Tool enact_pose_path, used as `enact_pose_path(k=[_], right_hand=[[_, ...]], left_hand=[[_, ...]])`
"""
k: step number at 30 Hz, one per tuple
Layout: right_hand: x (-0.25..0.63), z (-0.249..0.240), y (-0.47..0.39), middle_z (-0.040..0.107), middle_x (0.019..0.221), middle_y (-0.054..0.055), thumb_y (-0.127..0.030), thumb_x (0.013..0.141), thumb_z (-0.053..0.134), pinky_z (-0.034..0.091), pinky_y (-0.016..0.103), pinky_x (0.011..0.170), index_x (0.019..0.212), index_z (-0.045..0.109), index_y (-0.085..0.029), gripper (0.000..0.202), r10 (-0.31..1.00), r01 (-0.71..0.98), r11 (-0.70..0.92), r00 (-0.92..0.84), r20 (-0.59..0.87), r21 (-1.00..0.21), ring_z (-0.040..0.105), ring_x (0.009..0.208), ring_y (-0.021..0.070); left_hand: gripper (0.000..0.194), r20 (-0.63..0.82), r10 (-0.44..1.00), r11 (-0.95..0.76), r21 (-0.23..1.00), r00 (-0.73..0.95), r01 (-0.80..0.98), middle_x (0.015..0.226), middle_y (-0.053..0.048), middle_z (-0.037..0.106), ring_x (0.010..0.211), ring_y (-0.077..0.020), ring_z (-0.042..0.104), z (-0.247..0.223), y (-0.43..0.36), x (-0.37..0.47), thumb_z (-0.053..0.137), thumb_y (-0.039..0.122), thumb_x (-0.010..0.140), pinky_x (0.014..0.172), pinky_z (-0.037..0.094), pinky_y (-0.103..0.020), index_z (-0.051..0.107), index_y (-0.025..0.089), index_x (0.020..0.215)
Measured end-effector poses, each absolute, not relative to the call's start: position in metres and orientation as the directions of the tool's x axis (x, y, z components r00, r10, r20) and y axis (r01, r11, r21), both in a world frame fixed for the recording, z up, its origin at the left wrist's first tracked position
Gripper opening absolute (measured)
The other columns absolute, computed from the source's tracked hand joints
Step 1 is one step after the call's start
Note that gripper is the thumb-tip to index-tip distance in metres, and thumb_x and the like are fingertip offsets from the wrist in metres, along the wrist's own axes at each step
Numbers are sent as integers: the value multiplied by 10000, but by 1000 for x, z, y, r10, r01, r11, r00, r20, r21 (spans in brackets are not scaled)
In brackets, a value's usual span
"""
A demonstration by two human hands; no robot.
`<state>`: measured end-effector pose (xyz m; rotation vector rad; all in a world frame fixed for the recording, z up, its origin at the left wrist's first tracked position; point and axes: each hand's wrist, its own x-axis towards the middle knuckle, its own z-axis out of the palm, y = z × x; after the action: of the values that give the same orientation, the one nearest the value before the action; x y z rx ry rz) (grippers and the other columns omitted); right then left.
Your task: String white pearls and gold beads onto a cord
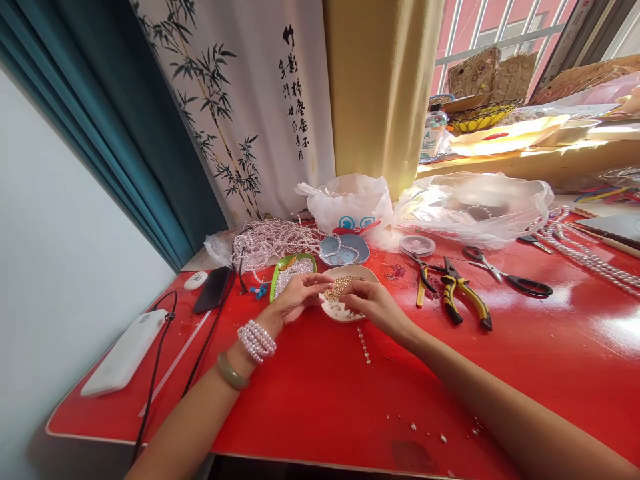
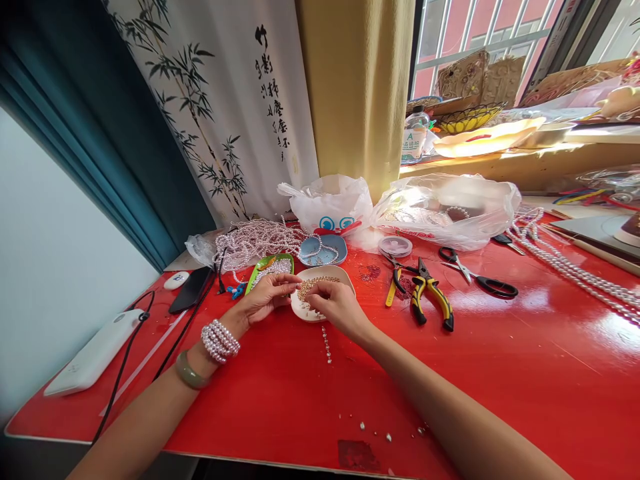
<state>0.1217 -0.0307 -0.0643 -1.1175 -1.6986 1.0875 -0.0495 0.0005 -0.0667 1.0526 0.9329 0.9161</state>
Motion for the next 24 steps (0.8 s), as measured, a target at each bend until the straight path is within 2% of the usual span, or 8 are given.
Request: enact_pose_path(k=[24], right_hand=[[122,-67,-28,532,569,-6,-218,675,451,328,207,493,568,528,-154,147,946,344,249,-285,152,-905,458,542,102]], left_hand=[[232,-153,919,204,973,364,-106,790,-31,604,641,-69,515,-70,0,-48,721,212,540,568,430,-186,668,136,753]])
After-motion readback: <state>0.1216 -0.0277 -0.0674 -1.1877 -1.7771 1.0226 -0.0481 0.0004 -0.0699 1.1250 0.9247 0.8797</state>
